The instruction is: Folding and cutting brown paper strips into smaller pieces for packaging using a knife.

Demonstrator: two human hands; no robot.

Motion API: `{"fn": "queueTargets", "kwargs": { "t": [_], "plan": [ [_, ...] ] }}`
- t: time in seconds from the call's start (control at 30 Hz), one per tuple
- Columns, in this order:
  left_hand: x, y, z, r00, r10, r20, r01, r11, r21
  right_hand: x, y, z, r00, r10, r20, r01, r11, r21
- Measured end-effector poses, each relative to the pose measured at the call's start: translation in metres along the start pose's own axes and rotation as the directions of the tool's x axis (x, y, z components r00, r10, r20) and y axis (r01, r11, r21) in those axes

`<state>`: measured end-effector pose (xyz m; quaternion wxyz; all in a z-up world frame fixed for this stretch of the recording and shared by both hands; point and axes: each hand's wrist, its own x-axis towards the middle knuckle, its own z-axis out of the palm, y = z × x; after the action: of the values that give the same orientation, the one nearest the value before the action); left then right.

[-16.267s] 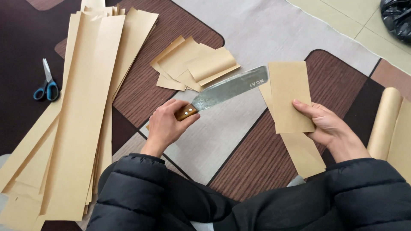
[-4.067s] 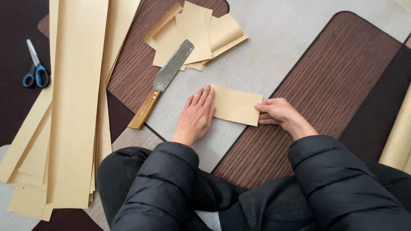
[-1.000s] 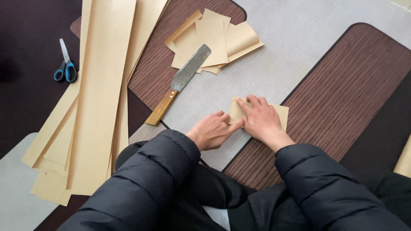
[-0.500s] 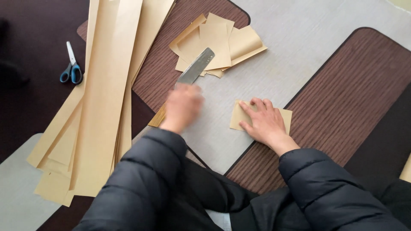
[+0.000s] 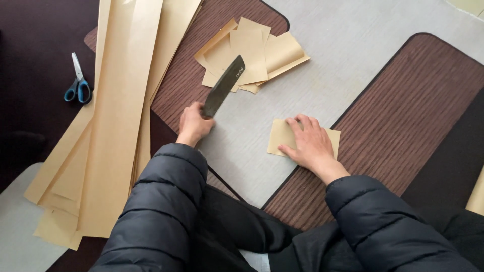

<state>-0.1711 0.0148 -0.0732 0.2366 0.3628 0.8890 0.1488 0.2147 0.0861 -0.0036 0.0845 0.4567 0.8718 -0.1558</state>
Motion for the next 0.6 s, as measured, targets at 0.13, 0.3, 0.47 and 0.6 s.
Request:
{"fn": "queueTargets", "kwargs": {
  "t": [0.13, 0.3, 0.47, 0.6],
  "plan": [
    [-0.020, 0.017, -0.015, 1.000, 0.031, 0.003, -0.030, 0.996, -0.084, -0.002, 0.002, -0.001, 0.999, -0.025, -0.024, 0.026, 1.000, 0.018],
    [-0.031, 0.025, -0.034, 0.994, 0.100, -0.052, -0.104, 0.992, -0.078, -0.003, 0.011, 0.003, 0.999, -0.044, -0.027, 0.044, 0.999, 0.030],
    [-0.085, 0.067, -0.087, 0.811, 0.563, -0.158, -0.566, 0.824, 0.029, -0.003, 0.018, 0.004, 0.999, -0.051, 0.003, 0.051, 0.997, 0.060],
    [-0.094, 0.057, -0.095, 0.705, 0.707, -0.047, -0.681, 0.695, 0.230, -0.001, 0.020, 0.006, 0.999, -0.038, -0.007, 0.038, 0.994, 0.098]
  ]
}}
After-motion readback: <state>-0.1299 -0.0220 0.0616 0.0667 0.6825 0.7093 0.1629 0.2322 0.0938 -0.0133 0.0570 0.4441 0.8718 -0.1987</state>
